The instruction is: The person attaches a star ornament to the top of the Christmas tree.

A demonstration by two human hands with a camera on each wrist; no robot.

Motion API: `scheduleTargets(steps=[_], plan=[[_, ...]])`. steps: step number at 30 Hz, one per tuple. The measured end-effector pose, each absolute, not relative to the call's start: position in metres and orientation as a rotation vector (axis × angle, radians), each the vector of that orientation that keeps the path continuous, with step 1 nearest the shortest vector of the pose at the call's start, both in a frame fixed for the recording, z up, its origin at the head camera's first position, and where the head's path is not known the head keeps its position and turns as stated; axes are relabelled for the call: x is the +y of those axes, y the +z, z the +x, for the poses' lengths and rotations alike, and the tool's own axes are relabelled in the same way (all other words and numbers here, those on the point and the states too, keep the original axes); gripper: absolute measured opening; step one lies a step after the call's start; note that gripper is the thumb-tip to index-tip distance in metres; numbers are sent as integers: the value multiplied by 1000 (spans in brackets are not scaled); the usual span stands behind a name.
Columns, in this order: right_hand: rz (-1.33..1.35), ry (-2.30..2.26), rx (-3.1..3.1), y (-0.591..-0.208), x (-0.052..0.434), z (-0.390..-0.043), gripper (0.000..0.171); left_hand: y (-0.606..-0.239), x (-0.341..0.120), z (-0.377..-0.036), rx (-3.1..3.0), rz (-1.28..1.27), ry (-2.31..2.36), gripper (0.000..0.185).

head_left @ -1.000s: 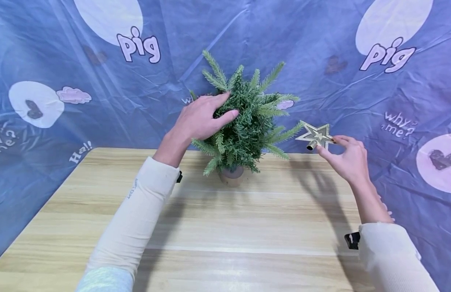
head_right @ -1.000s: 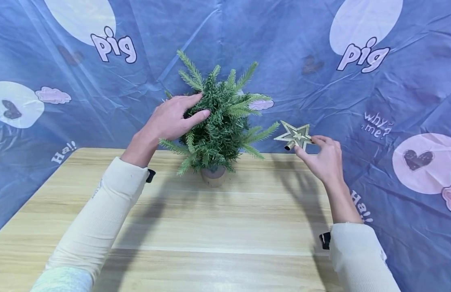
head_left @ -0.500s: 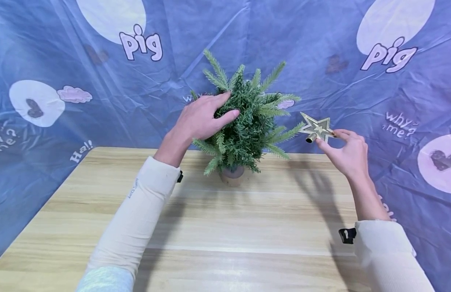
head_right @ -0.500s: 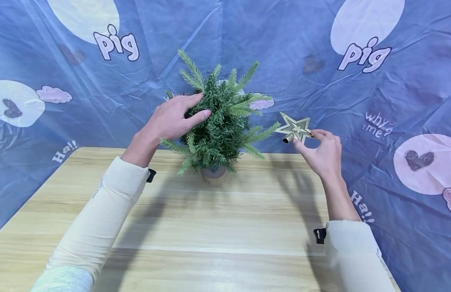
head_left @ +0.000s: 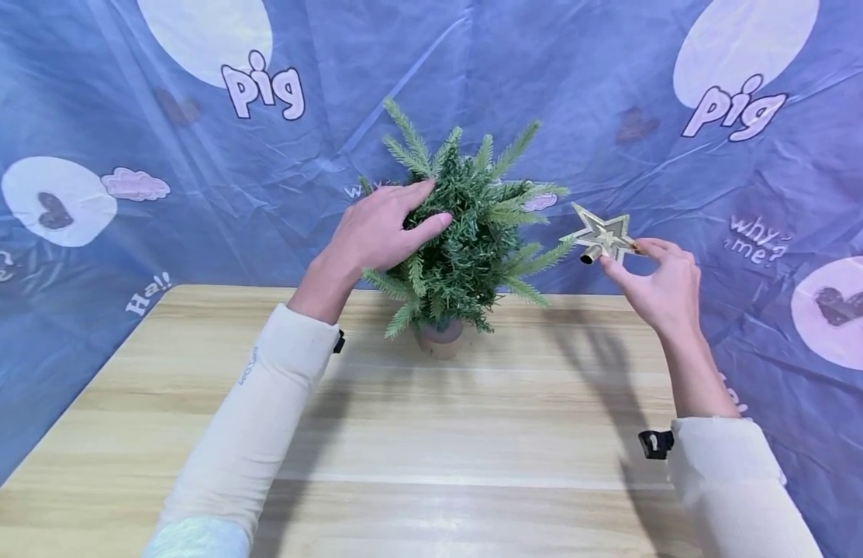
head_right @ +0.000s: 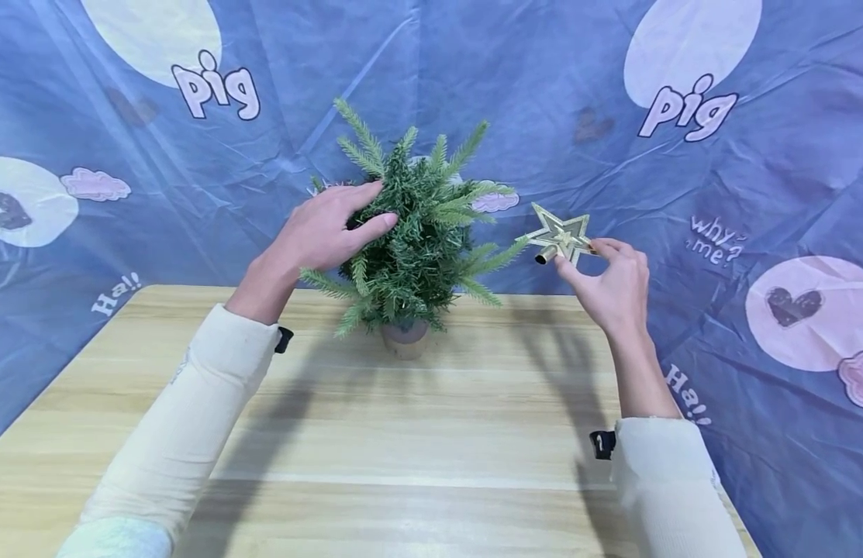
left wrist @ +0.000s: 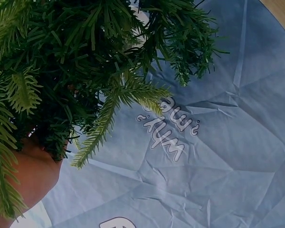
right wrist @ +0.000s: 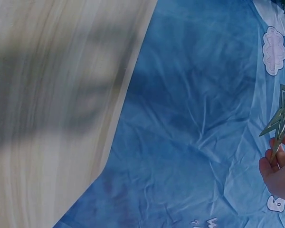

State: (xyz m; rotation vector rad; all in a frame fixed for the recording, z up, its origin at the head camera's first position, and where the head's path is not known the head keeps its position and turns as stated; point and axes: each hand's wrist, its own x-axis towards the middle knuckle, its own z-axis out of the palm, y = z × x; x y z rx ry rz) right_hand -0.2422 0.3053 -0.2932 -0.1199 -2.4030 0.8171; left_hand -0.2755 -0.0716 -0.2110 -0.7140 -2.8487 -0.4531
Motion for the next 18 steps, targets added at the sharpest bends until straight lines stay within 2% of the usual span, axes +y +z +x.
scheduleTargets(steps=[18], plan=[[-79,813,-2329,-273,294,-242,63,-211,-72,-275,-2839,-731,-440,73]])
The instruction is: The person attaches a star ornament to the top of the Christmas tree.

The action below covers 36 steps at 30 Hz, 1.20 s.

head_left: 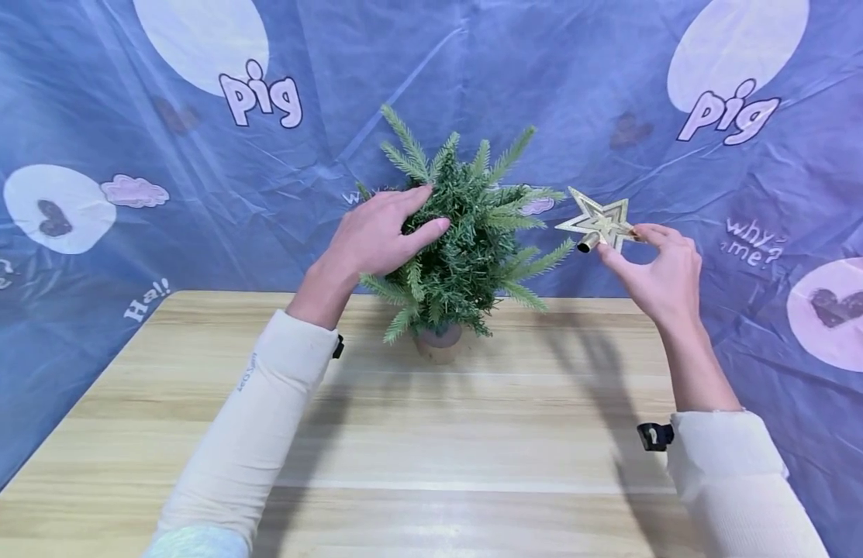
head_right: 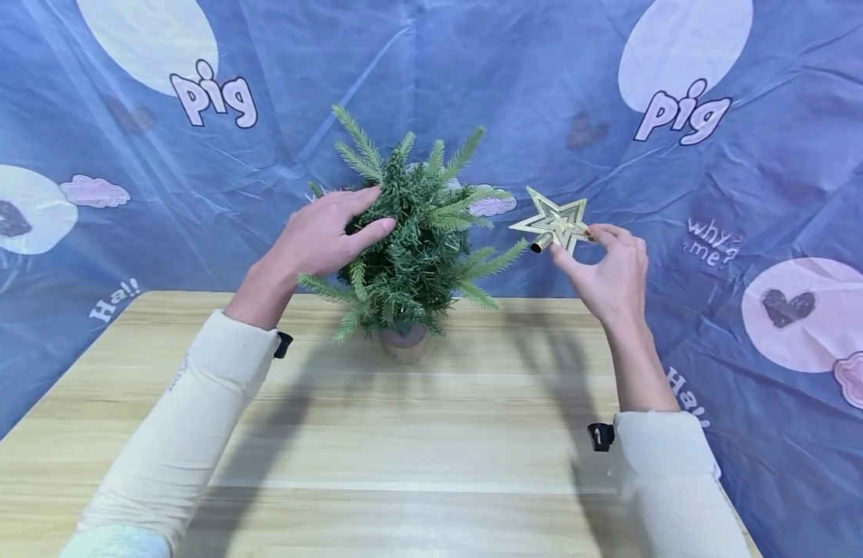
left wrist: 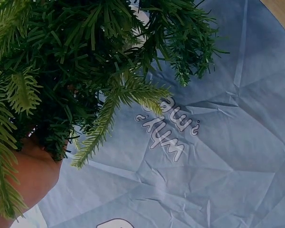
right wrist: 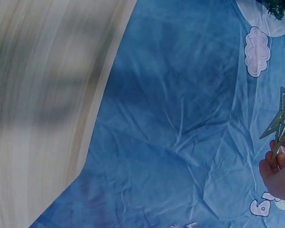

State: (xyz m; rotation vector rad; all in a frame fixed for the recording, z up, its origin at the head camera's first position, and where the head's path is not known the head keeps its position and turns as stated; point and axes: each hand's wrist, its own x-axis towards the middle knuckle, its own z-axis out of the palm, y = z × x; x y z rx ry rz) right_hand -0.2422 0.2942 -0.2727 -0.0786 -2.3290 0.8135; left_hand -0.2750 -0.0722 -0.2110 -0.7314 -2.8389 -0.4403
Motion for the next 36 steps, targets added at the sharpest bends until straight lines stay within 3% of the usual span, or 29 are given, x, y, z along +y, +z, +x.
scheduleTargets(steps=[36], plan=[[-96,819,-2285,-226,275,-257,63,-214,-72,-278,-2814,-737,-422,71]])
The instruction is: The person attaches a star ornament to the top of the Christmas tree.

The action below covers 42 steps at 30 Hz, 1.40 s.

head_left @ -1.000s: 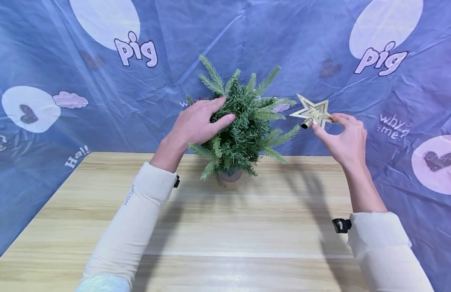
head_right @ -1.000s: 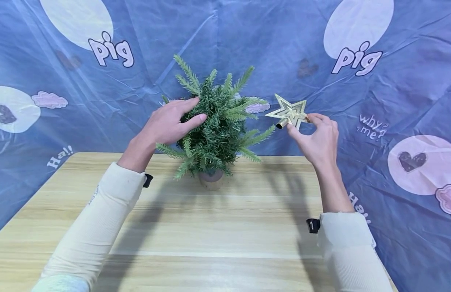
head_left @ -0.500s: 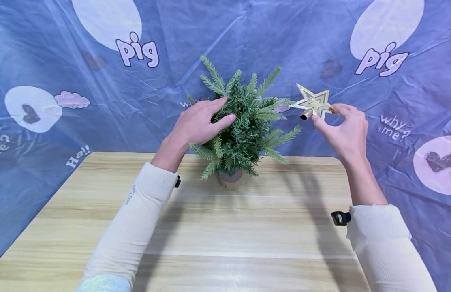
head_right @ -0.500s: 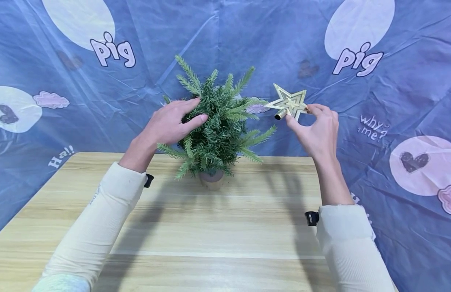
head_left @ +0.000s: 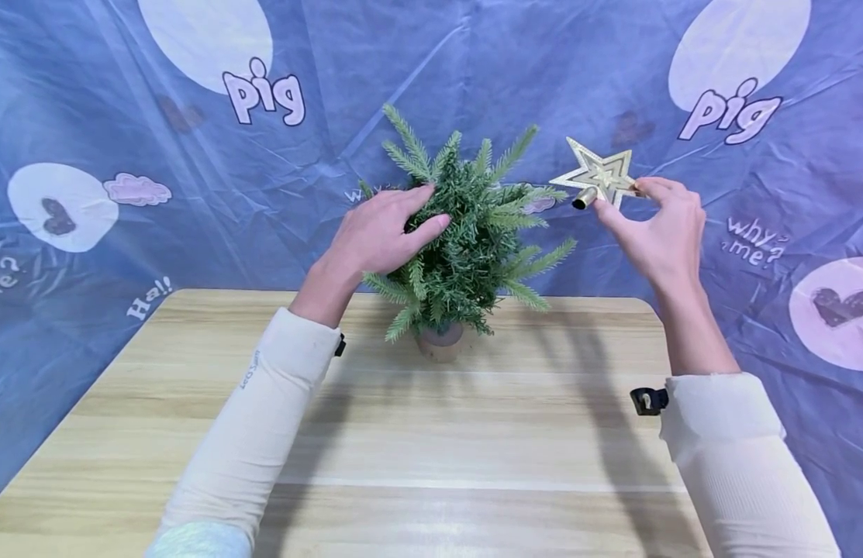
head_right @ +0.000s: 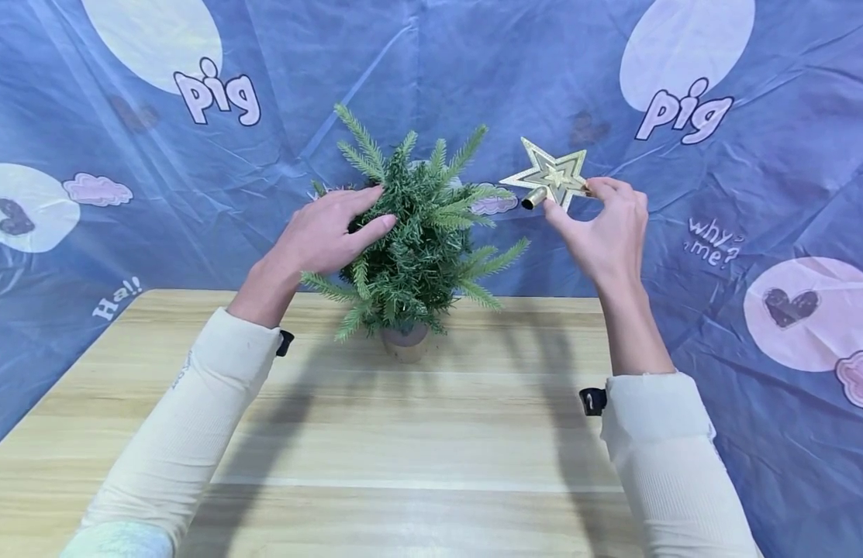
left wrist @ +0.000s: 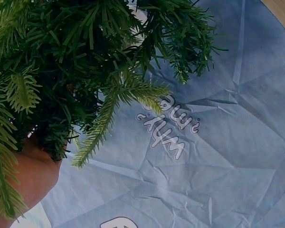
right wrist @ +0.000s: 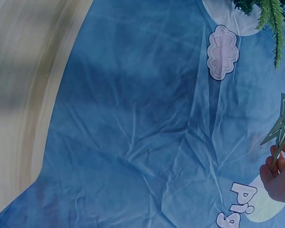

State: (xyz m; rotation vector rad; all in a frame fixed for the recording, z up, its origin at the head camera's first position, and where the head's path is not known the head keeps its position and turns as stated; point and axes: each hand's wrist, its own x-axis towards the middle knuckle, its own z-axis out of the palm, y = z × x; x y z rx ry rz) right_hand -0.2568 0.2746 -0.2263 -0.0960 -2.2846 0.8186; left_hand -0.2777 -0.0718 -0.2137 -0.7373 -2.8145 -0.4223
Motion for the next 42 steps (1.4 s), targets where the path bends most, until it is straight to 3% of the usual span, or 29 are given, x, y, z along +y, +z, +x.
scheduleTargets(steps=[42], plan=[[-118,811,-2109,-189,223,-273,60,-208,-71,-280,-2841,-753,-374,84]])
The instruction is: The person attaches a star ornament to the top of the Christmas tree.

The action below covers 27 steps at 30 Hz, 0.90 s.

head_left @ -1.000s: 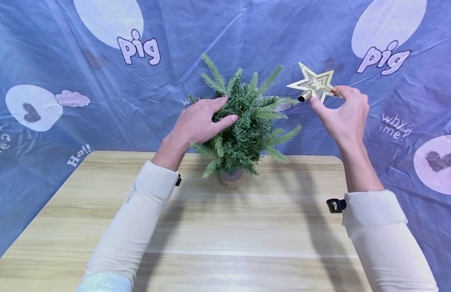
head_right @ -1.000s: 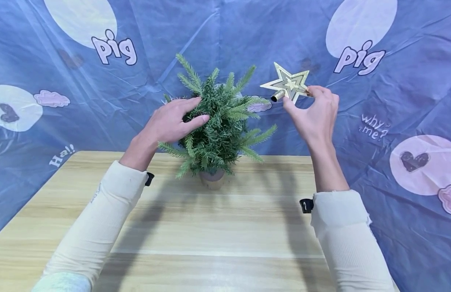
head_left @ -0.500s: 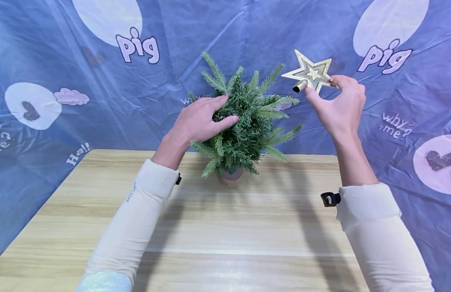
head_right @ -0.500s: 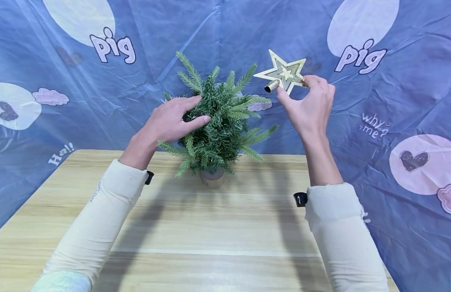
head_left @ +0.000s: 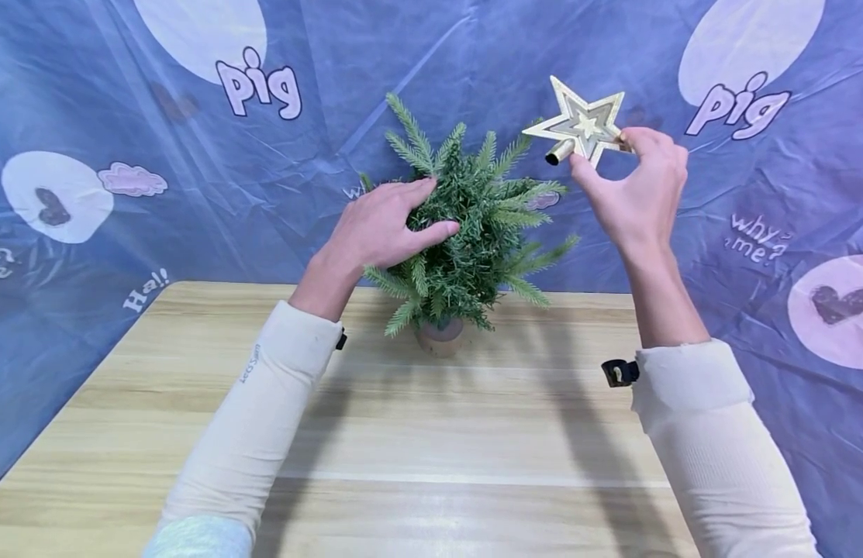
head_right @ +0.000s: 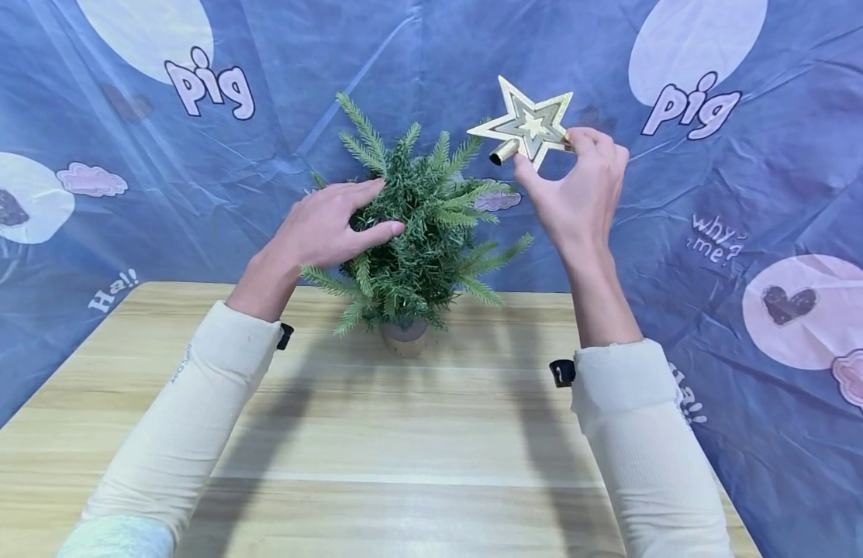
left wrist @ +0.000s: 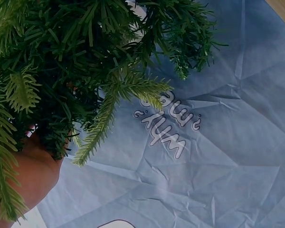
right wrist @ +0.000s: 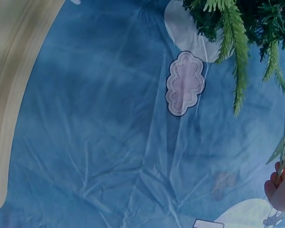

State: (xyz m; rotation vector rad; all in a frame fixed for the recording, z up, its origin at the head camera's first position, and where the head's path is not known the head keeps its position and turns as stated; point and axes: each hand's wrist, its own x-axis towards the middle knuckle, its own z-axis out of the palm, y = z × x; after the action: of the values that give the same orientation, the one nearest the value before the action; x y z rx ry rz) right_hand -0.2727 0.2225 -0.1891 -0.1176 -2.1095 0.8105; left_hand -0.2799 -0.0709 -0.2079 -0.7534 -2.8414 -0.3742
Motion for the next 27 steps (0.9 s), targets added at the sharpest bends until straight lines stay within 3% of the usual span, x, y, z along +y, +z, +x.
scheduleTargets(steps=[27], plan=[[-4,738,-2102,-182,190,-281,62,-207,-71,-278,-2852,-740,-343,89]])
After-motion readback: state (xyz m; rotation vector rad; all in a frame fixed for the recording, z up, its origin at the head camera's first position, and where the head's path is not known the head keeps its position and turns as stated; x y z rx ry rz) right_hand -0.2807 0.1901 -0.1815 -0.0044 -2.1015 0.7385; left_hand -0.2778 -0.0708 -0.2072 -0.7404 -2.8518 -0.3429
